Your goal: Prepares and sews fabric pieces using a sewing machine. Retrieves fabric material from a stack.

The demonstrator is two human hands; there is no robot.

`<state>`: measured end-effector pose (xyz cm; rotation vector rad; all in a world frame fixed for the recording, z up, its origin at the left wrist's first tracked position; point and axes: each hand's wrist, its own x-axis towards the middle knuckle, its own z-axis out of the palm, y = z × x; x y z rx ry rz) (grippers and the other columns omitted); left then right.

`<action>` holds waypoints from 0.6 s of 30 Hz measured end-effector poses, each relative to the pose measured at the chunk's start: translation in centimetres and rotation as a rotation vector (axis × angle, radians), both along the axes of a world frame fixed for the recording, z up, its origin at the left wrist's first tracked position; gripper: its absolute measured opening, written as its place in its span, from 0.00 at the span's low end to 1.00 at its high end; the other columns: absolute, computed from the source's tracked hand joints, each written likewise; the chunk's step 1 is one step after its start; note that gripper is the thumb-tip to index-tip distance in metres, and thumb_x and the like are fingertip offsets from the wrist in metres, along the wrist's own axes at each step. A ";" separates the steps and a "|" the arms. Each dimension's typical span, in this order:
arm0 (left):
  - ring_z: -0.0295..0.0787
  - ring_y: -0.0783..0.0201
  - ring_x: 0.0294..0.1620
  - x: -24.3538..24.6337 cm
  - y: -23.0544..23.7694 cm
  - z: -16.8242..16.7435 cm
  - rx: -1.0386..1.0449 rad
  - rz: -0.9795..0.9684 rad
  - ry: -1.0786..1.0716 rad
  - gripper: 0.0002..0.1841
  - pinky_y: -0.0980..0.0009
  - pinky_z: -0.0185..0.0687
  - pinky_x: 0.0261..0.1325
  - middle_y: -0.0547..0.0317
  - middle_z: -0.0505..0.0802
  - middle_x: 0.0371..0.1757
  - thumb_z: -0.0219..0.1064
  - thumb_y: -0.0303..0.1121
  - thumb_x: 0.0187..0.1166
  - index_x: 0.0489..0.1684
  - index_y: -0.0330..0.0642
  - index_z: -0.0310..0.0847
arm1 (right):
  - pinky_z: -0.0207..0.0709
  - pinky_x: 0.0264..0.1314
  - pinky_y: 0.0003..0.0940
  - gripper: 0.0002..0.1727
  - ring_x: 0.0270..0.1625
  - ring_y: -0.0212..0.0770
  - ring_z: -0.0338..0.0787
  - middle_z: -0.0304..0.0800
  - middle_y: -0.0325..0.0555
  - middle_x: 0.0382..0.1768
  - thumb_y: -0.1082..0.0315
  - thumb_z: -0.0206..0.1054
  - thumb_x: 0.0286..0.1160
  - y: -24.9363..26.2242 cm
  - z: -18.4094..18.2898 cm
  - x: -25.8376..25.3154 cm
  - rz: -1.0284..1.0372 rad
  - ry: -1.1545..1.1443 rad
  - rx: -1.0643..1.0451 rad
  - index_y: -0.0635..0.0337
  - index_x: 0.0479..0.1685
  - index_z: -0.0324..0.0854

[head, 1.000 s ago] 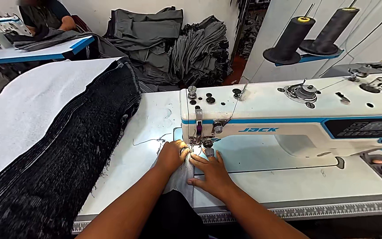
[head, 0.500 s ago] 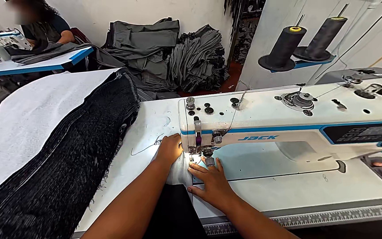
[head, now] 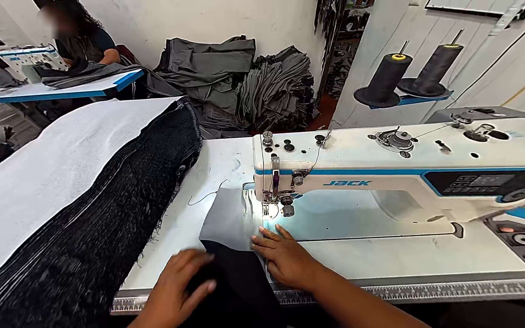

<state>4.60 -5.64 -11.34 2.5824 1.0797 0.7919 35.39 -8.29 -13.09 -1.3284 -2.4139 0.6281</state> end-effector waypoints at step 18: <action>0.78 0.39 0.69 10.1 8.7 1.7 -0.521 -0.206 0.239 0.21 0.38 0.62 0.77 0.37 0.87 0.62 0.62 0.43 0.88 0.59 0.29 0.84 | 0.62 0.85 0.65 0.13 0.73 0.50 0.87 0.95 0.46 0.60 0.67 0.64 0.80 -6.2 -1.9 -1.0 -0.008 0.328 0.179 0.59 0.46 0.96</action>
